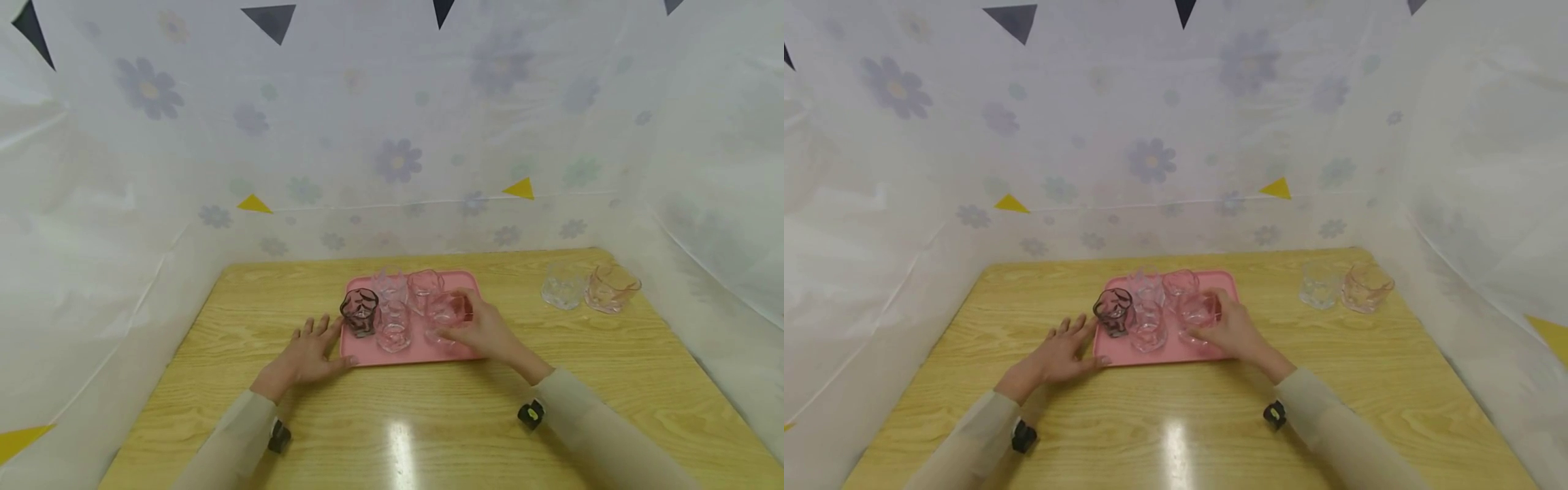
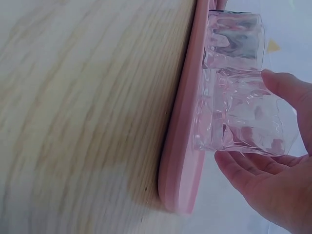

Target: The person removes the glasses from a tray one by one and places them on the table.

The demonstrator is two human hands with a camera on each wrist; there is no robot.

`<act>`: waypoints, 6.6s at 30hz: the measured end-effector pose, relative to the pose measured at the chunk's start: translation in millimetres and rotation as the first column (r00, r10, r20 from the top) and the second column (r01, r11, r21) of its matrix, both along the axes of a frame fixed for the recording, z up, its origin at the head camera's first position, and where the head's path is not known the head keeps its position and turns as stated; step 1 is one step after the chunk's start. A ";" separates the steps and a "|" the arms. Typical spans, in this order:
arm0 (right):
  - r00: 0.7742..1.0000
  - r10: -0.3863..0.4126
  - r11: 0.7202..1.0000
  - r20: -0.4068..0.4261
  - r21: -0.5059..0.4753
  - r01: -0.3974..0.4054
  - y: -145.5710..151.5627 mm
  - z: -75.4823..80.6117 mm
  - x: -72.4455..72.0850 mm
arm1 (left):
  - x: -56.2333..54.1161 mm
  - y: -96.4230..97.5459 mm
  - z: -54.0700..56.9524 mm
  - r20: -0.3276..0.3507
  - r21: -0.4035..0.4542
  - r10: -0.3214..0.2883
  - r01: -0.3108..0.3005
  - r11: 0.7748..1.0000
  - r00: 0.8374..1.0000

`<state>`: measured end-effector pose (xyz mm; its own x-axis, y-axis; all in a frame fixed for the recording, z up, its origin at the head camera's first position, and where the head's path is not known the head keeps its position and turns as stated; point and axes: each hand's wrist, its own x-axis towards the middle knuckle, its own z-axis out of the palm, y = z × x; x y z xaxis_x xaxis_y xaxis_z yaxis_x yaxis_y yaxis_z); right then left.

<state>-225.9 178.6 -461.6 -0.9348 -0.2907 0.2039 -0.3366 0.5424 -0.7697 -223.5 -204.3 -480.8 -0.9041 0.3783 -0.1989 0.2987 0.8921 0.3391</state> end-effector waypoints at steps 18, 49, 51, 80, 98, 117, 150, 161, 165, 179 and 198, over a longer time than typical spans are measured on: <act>0.990 -0.142 0.990 0.023 0.018 0.141 46.7 6.6 -9.0 | 0.7 0.6 0.7 0.008 -0.008 -0.006 0.006 1.000 1.000; 0.944 -0.323 0.946 0.061 0.049 0.321 111.2 1.8 -29.8 | 2.2 1.4 3.4 -0.004 -0.013 -0.016 0.016 1.000 1.000; 0.940 -0.333 0.943 0.067 0.051 0.330 112.3 1.2 -31.0 | 2.0 1.3 2.8 -0.003 -0.014 -0.018 0.018 1.000 1.000; 0.911 -0.410 0.912 0.049 0.049 0.408 118.1 -12.0 -42.1 | 2.2 1.6 4.7 0.007 -0.012 -0.011 0.011 1.000 1.000; 0.910 -0.406 0.914 0.090 0.038 0.404 117.2 -14.8 -42.2 | 2.2 1.1 5.1 0.007 -0.017 -0.010 0.010 1.000 1.000; 0.909 -0.415 0.909 0.049 0.056 0.412 121.1 -7.7 -25.7 | 1.3 1.7 2.1 -0.017 -0.013 -0.014 0.014 1.000 1.000; 0.992 -0.120 0.992 -0.038 -0.051 0.118 44.3 1.0 -22.5 | 1.2 1.0 1.7 -0.003 -0.005 -0.005 0.005 1.000 1.000; 0.998 -0.047 0.996 0.044 -0.070 0.050 11.9 -4.7 -37.7 | 1.6 1.4 3.9 -0.005 0.003 -0.006 0.006 1.000 1.000; 0.997 -0.057 0.997 0.058 -0.053 0.060 4.3 -9.8 -44.4 | 1.0 1.4 3.7 -0.005 0.000 -0.008 0.008 1.000 1.000; 0.998 -0.039 0.999 0.048 -0.030 0.041 -13.0 -19.9 -59.5 | 0.7 2.4 4.1 -0.002 -0.007 -0.011 0.011 1.000 1.000; 0.991 -0.099 0.994 0.093 0.063 0.094 -29.1 -20.4 -69.0 | 1.5 2.0 4.5 -0.003 -0.003 -0.008 0.008 1.000 1.000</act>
